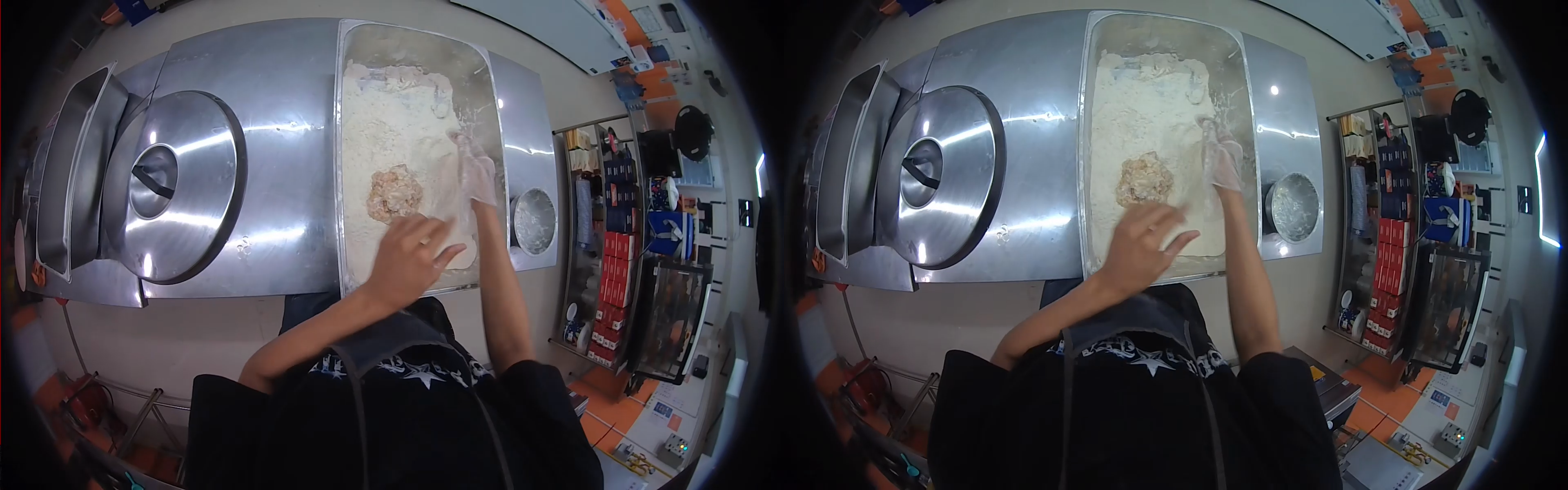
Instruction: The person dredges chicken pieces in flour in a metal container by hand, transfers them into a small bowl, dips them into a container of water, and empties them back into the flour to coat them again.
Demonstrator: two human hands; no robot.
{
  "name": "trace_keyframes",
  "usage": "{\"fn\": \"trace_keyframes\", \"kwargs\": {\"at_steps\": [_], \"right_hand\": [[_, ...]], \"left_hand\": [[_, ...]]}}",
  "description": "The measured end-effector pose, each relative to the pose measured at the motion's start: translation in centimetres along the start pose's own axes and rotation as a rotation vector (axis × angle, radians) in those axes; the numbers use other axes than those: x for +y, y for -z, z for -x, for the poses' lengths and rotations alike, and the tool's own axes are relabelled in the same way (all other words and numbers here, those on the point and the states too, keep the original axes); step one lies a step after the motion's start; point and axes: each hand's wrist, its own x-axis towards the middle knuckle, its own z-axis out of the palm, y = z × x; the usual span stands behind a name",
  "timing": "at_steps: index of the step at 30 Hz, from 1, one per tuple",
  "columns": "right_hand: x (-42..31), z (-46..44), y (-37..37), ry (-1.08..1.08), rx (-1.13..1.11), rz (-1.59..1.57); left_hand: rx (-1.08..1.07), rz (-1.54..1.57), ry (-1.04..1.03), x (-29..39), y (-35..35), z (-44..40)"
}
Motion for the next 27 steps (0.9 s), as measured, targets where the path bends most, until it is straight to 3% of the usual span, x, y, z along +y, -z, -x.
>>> {"fn": "trace_keyframes", "kwargs": {"at_steps": [2, 3, 4, 5, 7, 8, 11, 13, 14, 17, 19, 21, 27], "right_hand": [[7.4, -2.3, -0.4, 0.464, -0.133, 0.597], [4.3, -0.7, -0.6, 0.084, -0.277, 0.610], [5.2, 0.4, -0.9, 0.244, -0.290, 0.725], [7.3, 1.5, -1.5, 0.407, -0.308, 0.838], [9.0, 3.5, -1.1, 0.487, -0.541, 1.001], [9.4, 5.0, -0.3, 0.386, -0.758, 1.046], [13.0, 9.5, 1.0, -0.402, -0.724, -0.209], [11.2, 12.3, 1.4, -0.567, -0.713, -0.690], [5.9, 13.3, 1.5, -0.477, -0.780, -0.748], [-3.1, 13.1, -0.9, -0.380, -0.914, -0.527], [-4.8, 12.4, -4.1, -0.582, -0.895, -0.547], [-5.9, 11.7, -7.2, -0.999, -0.773, -0.844], [-5.4, 12.1, -7.6, -1.008, -0.577, -0.861]], "left_hand": [[0.156, -0.158, 0.180, -1.3, 3.4, -0.3], [0.239, -0.266, 0.247, -3.1, 4.7, -0.1], [0.326, -0.377, 0.314, -4.9, 5.7, 0.2], [0.290, -0.233, 0.441, -6.3, 6.4, 1.1], [0.229, 0.059, 0.685, -8.9, 6.7, 2.9], [0.252, 0.107, 0.672, -9.2, 6.2, 3.5], [0.336, 0.194, 0.677, -9.1, 3.9, 4.3], [0.375, 0.206, 0.663, -9.0, 3.3, 4.2], [0.396, 0.211, 0.656, -9.0, 3.2, 4.2], [0.395, 0.193, 0.684, -8.7, 3.0, 4.0], [0.392, 0.187, 0.683, -8.4, 3.1, 3.8], [0.381, 0.188, 0.684, -8.4, 3.4, 3.7], [0.393, 0.193, 0.652, -8.8, 3.3, 3.9]]}}
